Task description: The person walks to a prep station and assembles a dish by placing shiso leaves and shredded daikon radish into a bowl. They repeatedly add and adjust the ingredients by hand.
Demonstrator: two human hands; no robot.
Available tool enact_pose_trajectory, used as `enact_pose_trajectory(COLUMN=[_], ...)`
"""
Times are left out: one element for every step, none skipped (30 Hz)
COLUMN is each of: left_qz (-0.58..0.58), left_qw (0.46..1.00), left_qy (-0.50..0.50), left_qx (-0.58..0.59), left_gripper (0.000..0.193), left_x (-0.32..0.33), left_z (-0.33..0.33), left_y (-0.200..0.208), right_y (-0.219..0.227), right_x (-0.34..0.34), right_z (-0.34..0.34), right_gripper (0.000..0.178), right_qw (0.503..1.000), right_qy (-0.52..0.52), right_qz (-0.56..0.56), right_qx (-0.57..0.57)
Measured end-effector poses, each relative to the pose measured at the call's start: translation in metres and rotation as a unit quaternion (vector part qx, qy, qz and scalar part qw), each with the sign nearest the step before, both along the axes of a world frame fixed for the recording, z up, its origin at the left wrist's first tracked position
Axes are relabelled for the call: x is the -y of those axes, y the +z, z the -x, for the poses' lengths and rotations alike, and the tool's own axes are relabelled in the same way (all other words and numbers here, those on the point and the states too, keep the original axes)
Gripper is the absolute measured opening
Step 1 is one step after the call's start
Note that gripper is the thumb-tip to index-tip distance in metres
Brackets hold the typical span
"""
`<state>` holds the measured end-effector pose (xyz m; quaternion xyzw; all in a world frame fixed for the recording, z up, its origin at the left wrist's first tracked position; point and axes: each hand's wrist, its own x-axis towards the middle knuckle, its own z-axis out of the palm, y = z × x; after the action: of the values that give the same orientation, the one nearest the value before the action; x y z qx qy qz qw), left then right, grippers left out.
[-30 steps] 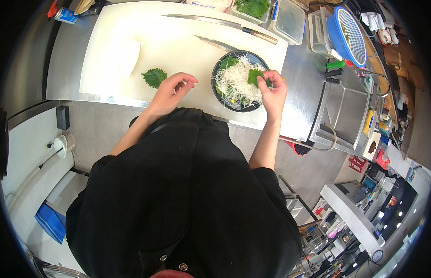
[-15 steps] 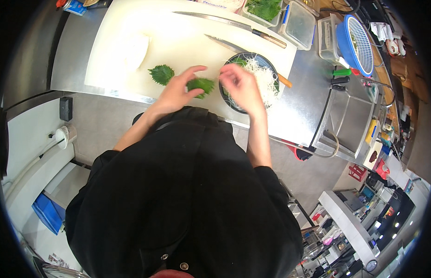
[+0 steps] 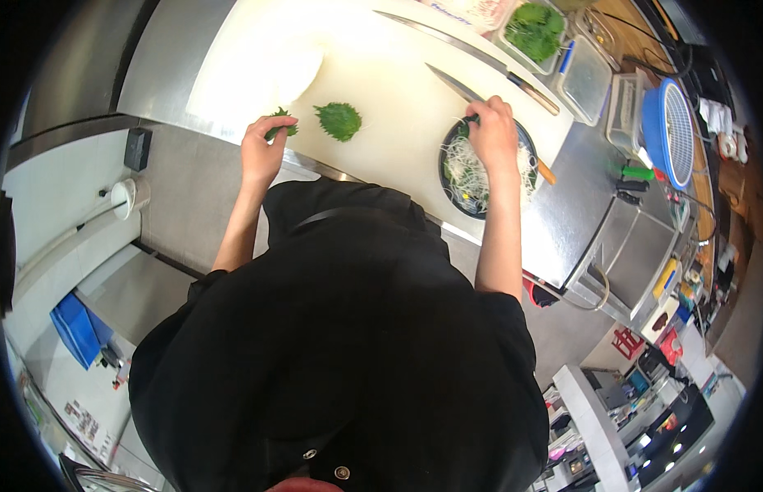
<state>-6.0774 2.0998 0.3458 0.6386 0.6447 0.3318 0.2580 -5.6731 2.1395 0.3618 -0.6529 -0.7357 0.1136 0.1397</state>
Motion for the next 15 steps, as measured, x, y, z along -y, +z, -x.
enact_pose_trajectory(left_qz=[0.008,0.016,0.024,0.054,0.060,0.067,0.072,0.078,0.080,0.081,0.082,0.086,0.072,0.058,0.043], left_qw=[0.999,0.997,0.994,0.990,0.985,0.979,0.971,0.958,0.957,0.956,0.955,0.968,0.976,0.984,0.990], left_qy=[0.007,0.014,0.019,0.022,0.017,0.010,0.001,-0.003,0.003,0.009,0.013,0.026,0.030,0.035,0.039], left_qx=[0.035,0.070,0.105,0.125,0.158,0.191,0.226,0.275,0.279,0.283,0.286,0.236,0.201,0.166,0.131], left_gripper=[0.024,0.024,0.024,0.025,0.025,0.026,0.026,0.028,0.028,0.028,0.028,0.027,0.027,0.028,0.028], left_x=[0.002,0.003,0.004,0.004,0.005,0.005,0.002,0.001,-0.001,-0.005,-0.009,-0.011,-0.012,-0.014,-0.015], left_z=[-0.003,-0.007,-0.012,-0.018,-0.026,-0.034,-0.044,-0.053,-0.061,-0.069,-0.075,-0.078,-0.079,-0.080,-0.080], left_y=[0.001,0.002,0.004,0.009,0.009,0.009,0.009,0.001,-0.010,-0.024,-0.027,-0.030,-0.031,-0.031,-0.031], right_y=[0.002,0.003,0.004,0.009,0.009,0.007,0.008,0.008,0.008,0.008,0.006,0.005,0.004,0.003,0.002], right_x=[0.000,-0.001,0.000,0.000,0.001,0.002,0.003,0.003,0.003,0.003,0.004,0.005,0.007,0.007,0.007], right_z=[-0.002,-0.003,-0.004,-0.006,-0.009,-0.013,-0.018,-0.018,-0.019,-0.020,-0.020,-0.020,-0.021,-0.021,-0.020], right_gripper=[0.019,0.018,0.017,0.014,0.014,0.013,0.013,0.013,0.013,0.013,0.013,0.013,0.013,0.013,0.012], right_qw=[1.000,1.000,1.000,0.999,0.999,0.999,0.999,0.999,0.999,0.999,0.999,0.999,0.999,0.998,0.998], right_qy=[0.003,0.004,0.004,0.001,0.010,0.019,0.025,0.027,0.028,0.029,0.026,0.024,0.019,0.018,0.017], right_qz=[0.004,0.007,0.011,0.031,0.033,0.034,0.034,0.025,0.015,0.005,0.004,0.003,0.002,0.007,0.011], right_qx=[-0.001,-0.002,-0.003,-0.009,-0.018,-0.025,-0.031,-0.034,-0.037,-0.040,-0.042,-0.044,-0.045,-0.051,-0.057])
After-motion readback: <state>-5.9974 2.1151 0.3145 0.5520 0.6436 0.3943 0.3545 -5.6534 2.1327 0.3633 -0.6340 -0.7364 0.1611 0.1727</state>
